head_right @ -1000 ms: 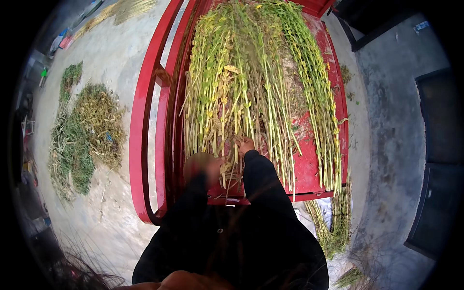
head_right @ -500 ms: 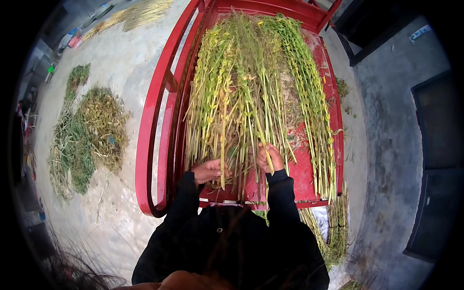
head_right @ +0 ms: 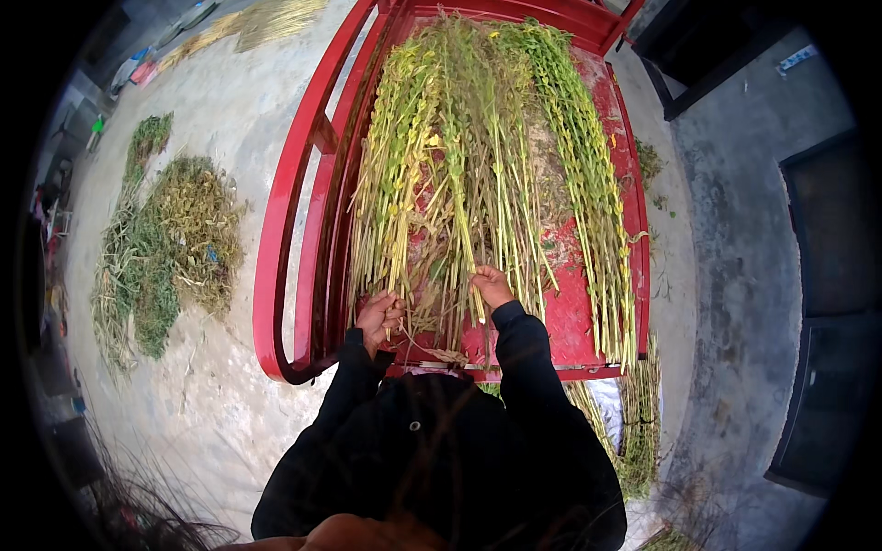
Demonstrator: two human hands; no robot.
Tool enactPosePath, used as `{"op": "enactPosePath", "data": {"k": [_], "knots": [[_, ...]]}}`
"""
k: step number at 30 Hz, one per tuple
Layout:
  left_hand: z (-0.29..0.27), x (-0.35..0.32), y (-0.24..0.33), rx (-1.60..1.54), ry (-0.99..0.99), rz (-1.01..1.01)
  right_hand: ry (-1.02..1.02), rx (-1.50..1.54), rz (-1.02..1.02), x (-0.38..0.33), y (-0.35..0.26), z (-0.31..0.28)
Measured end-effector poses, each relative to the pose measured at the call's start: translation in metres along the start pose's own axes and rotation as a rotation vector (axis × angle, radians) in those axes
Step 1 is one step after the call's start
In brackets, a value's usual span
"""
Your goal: The person arranges long green plant stalks on the bed of a red utility vehicle. They gather the stalks into a bundle and tie them together using a thin strip of material. The person then adjusts the bundle on the vehicle bed.
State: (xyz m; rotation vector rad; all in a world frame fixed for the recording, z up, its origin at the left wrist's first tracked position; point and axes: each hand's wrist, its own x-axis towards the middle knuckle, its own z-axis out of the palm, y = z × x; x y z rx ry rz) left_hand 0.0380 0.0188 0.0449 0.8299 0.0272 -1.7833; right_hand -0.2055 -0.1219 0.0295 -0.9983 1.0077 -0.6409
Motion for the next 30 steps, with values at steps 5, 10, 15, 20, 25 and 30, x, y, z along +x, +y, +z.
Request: {"op": "enactPosePath", "data": {"k": [5,10,15,20,25,30], "knots": [[-0.005,-0.024,-0.003,0.375,0.224,0.132,-0.210,-0.196,0.206,0.016,0.012,0.085],[-0.062,-0.009,-0.029,1.001,0.487,0.508,0.032,-1.189,-0.063,0.054,0.072,0.075],[-0.029,-0.021,-0.004,0.524,0.283,0.186,0.295,-1.150,-0.102,0.070,0.112,-0.005],[-0.025,-0.037,0.016,0.193,0.109,-0.012,0.104,-1.328,0.261,0.077,0.086,0.045],[-0.024,-0.021,0.008,0.146,0.062,-0.112,0.164,-1.099,0.371,0.088,0.076,0.056],[-0.029,-0.014,-0.002,0.280,0.176,-0.049,-0.155,-0.341,0.490,0.078,0.023,0.049]]}}
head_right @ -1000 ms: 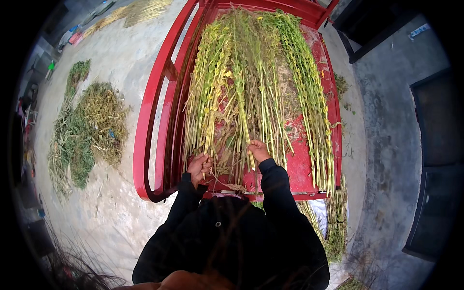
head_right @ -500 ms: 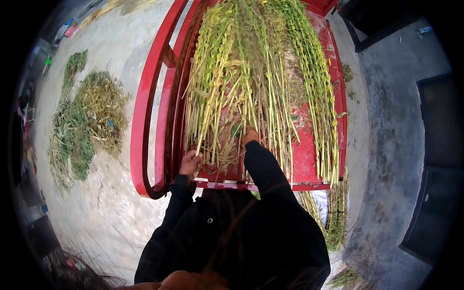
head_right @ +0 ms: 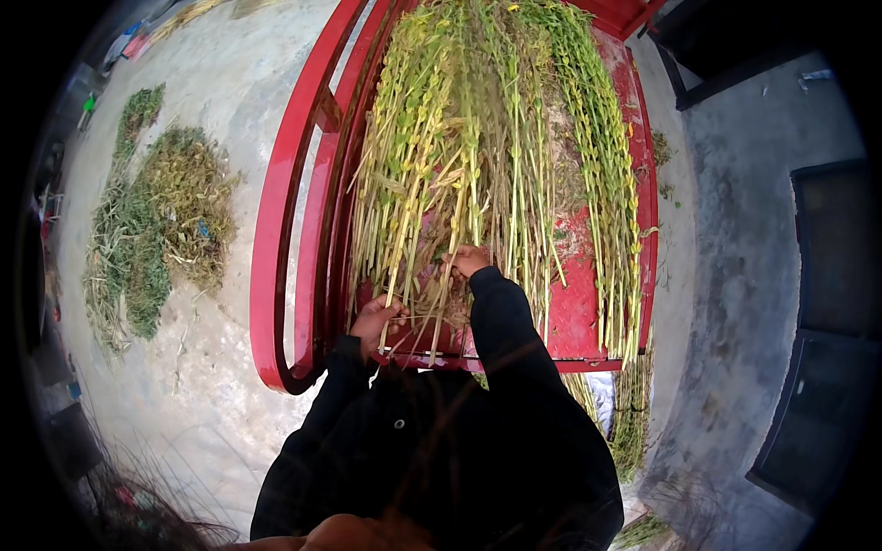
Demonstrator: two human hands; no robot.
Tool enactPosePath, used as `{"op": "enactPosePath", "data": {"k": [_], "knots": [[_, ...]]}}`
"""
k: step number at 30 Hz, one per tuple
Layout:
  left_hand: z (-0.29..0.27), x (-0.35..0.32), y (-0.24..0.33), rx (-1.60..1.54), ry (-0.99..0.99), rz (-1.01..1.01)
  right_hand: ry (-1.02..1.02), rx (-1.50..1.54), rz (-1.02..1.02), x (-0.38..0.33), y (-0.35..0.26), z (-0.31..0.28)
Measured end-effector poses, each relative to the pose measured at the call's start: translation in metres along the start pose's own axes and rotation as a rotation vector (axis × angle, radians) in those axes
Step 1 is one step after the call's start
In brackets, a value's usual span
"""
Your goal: The person arranges long green plant stalks on the bed of a red utility vehicle. They gather the stalks into a bundle and tie them together using a thin strip of material. The person then adjusts the bundle on the vehicle bed.
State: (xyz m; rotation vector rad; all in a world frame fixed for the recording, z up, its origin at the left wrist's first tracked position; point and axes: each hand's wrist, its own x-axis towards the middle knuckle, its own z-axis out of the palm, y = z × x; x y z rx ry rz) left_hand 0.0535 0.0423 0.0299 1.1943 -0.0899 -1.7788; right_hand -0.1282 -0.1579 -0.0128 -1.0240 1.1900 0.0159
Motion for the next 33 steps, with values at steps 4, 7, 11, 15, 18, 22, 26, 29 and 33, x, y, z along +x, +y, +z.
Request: {"op": "enactPosePath", "data": {"k": [4,7,11,15,18,22,26,29,33], "knots": [[0.029,0.001,-0.010,-0.077,-0.098,-0.086,-0.187,0.496,-0.260,-0.034,-0.022,0.008],[0.057,-0.006,-0.001,-0.226,-0.188,-0.155,-0.299,0.636,-0.302,-0.029,-0.004,0.012],[0.051,-0.012,-0.008,-0.371,-0.225,-0.147,0.131,-0.122,-0.418,-0.029,-0.014,0.028],[0.040,-0.035,0.028,-0.199,-0.212,-0.063,0.337,-0.030,-0.283,-0.032,-0.013,-0.005],[0.055,-0.053,0.052,-0.062,-0.229,0.018,0.566,-0.299,-0.413,-0.005,0.047,-0.070],[0.075,-0.088,0.067,-0.180,-0.277,0.095,0.314,0.037,-0.246,-0.019,0.033,-0.052],[0.083,-0.079,0.048,-0.484,-0.432,-0.006,0.243,0.345,-0.342,-0.041,0.022,-0.014],[0.078,-0.081,0.035,-0.477,-0.454,-0.055,0.054,0.484,-0.392,-0.070,-0.001,0.021],[0.076,-0.074,0.024,-0.309,-0.322,0.003,-0.018,0.367,-0.429,-0.090,-0.026,0.047]]}}
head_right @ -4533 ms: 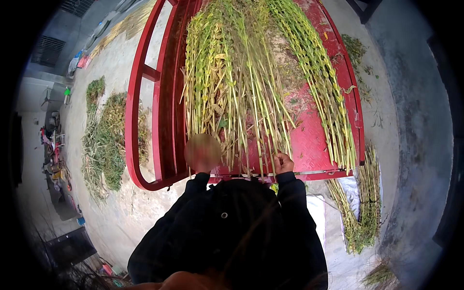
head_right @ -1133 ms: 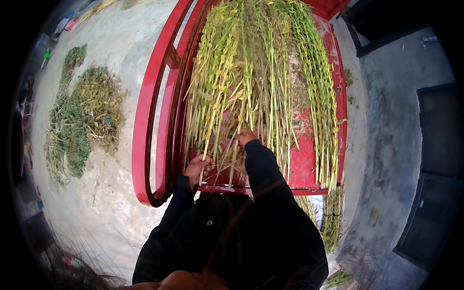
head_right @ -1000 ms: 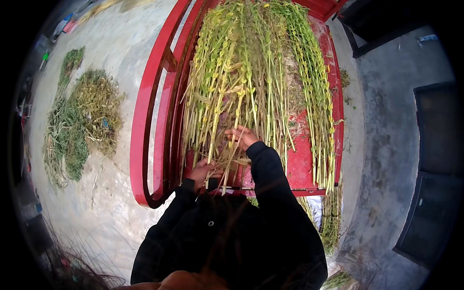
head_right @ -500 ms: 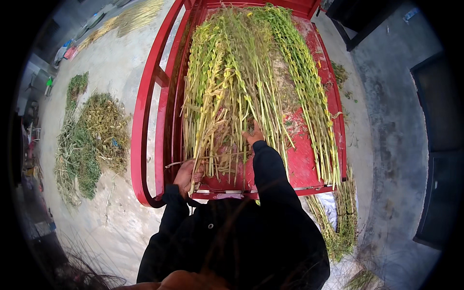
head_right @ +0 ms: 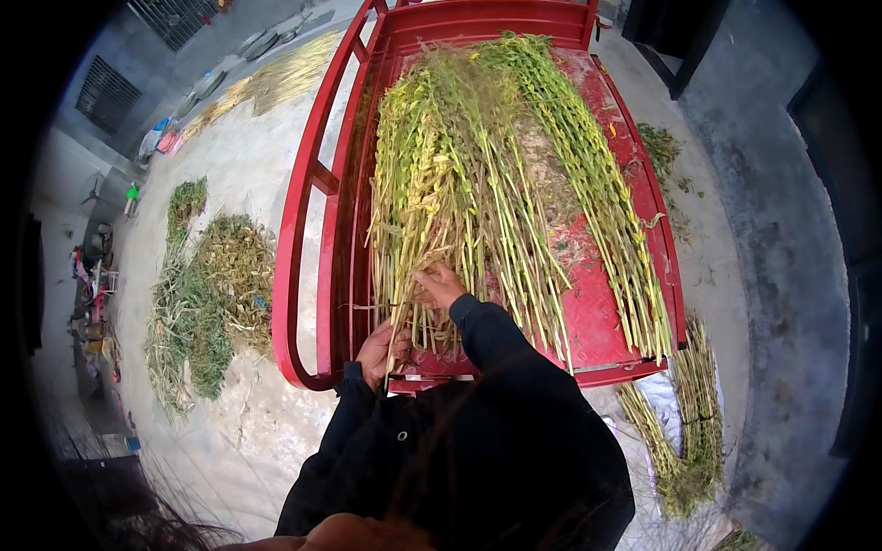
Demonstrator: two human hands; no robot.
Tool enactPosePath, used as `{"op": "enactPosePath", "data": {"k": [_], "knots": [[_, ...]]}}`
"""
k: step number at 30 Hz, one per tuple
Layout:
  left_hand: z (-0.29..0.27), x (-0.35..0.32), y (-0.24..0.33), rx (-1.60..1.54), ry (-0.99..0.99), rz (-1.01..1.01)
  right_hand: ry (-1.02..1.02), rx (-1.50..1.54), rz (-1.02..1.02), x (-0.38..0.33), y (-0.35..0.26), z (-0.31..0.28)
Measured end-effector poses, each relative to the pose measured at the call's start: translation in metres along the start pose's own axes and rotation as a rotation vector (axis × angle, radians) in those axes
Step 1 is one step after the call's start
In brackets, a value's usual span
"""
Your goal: The person arranges long green plant stalks on the bed of a red utility vehicle. They gather the stalks into a bundle and tie them together using a thin strip of material. The person then adjusts the bundle on the vehicle bed.
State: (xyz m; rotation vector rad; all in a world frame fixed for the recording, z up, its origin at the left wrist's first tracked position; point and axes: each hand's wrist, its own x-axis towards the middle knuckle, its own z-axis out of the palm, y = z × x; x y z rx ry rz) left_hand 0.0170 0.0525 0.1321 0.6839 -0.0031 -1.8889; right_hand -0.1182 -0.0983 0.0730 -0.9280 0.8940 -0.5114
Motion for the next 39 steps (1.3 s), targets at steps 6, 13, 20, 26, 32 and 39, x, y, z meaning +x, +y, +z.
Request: {"op": "enactPosePath", "data": {"k": [6,13,20,26,32,39], "knots": [[-0.011,0.031,-0.035,0.344,0.255,-0.078,-0.156,-0.314,-0.001,0.008,0.014,-0.018],[-0.063,0.030,-0.061,0.949,0.656,0.406,0.028,-0.290,0.159,-0.041,0.031,-0.022],[-0.028,-0.011,-0.015,1.415,0.481,0.537,0.511,-0.946,-0.304,-0.035,0.066,-0.131],[0.064,-0.055,-0.028,2.082,0.579,0.433,0.460,-0.909,-0.574,-0.045,-0.001,-0.100],[0.064,-0.078,-0.030,1.978,0.573,0.581,0.358,-1.053,-0.445,0.019,-0.091,-0.038],[0.092,-0.140,-0.021,1.365,0.551,0.475,0.273,-1.195,-0.243,0.109,-0.108,0.002]]}}
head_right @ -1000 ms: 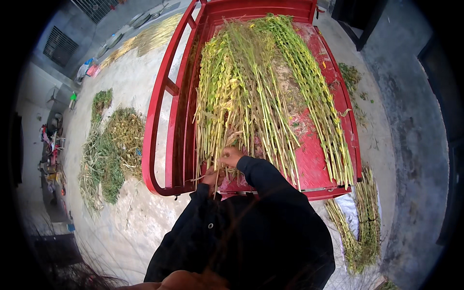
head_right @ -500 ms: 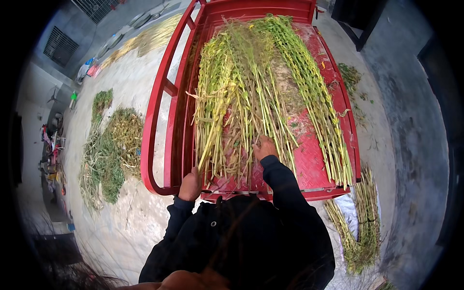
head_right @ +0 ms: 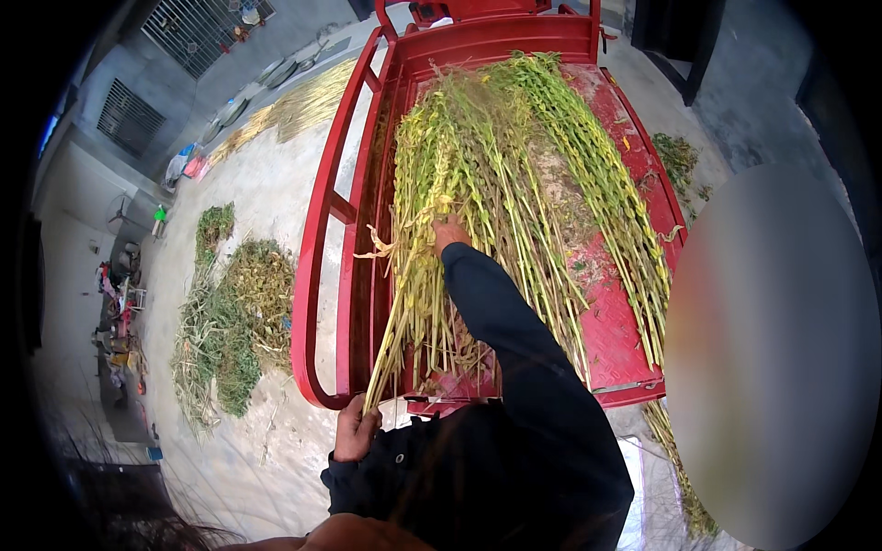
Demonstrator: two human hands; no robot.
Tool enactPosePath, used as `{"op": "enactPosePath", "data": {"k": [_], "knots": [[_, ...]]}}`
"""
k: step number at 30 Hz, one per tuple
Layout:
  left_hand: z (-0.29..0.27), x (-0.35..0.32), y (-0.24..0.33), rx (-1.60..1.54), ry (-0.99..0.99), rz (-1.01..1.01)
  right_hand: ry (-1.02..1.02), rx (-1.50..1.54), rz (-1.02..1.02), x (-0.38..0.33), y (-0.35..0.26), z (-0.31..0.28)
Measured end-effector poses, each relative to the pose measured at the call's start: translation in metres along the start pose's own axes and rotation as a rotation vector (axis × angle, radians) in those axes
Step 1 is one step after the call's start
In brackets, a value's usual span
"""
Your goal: The person arranges long green plant stalks on the bed of a red utility vehicle. They gather the stalks into a bundle and tie them together using a thin strip of material. The person then adjusts the bundle on the vehicle bed.
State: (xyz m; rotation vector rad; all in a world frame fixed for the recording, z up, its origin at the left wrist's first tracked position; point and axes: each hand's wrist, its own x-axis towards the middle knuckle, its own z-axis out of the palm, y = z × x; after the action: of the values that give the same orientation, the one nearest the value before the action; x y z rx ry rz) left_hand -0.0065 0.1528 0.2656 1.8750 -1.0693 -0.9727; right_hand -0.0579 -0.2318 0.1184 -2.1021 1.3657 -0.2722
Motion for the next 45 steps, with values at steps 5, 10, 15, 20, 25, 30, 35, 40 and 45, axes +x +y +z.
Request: {"op": "enactPosePath", "data": {"k": [5,10,15,20,25,30,35,40,45], "knots": [[-0.024,-0.014,-0.004,-0.393,-0.005,-0.163,0.257,0.064,-0.315,0.013,0.030,0.028],[-0.049,-0.017,0.019,-0.555,0.000,-0.270,0.156,0.050,-0.019,0.005,0.090,0.006],[-0.064,-0.020,0.027,-0.805,-0.020,-0.302,-0.020,-0.375,-0.039,-0.073,0.068,-0.015],[-0.057,-0.012,0.025,-1.069,-0.038,-0.337,-0.488,1.282,-0.017,-0.144,-0.014,0.014],[-0.050,-0.034,0.079,-0.829,-0.080,-0.304,-0.503,2.171,0.078,-0.125,-0.091,-0.002],[-0.079,-0.099,0.118,-0.584,0.075,-0.165,-0.530,2.273,-0.056,-0.141,-0.170,-0.062],[-0.091,-0.156,0.144,-0.424,0.180,-0.002,-0.666,2.325,-0.292,-0.183,-0.212,-0.121],[-0.163,-0.225,0.118,-0.590,-0.015,-0.426,-0.785,2.326,-0.591,-0.216,-0.240,-0.156],[-0.116,-0.217,0.132,-0.165,0.164,-0.016,-0.788,2.322,-0.750,-0.229,-0.235,-0.191]]}}
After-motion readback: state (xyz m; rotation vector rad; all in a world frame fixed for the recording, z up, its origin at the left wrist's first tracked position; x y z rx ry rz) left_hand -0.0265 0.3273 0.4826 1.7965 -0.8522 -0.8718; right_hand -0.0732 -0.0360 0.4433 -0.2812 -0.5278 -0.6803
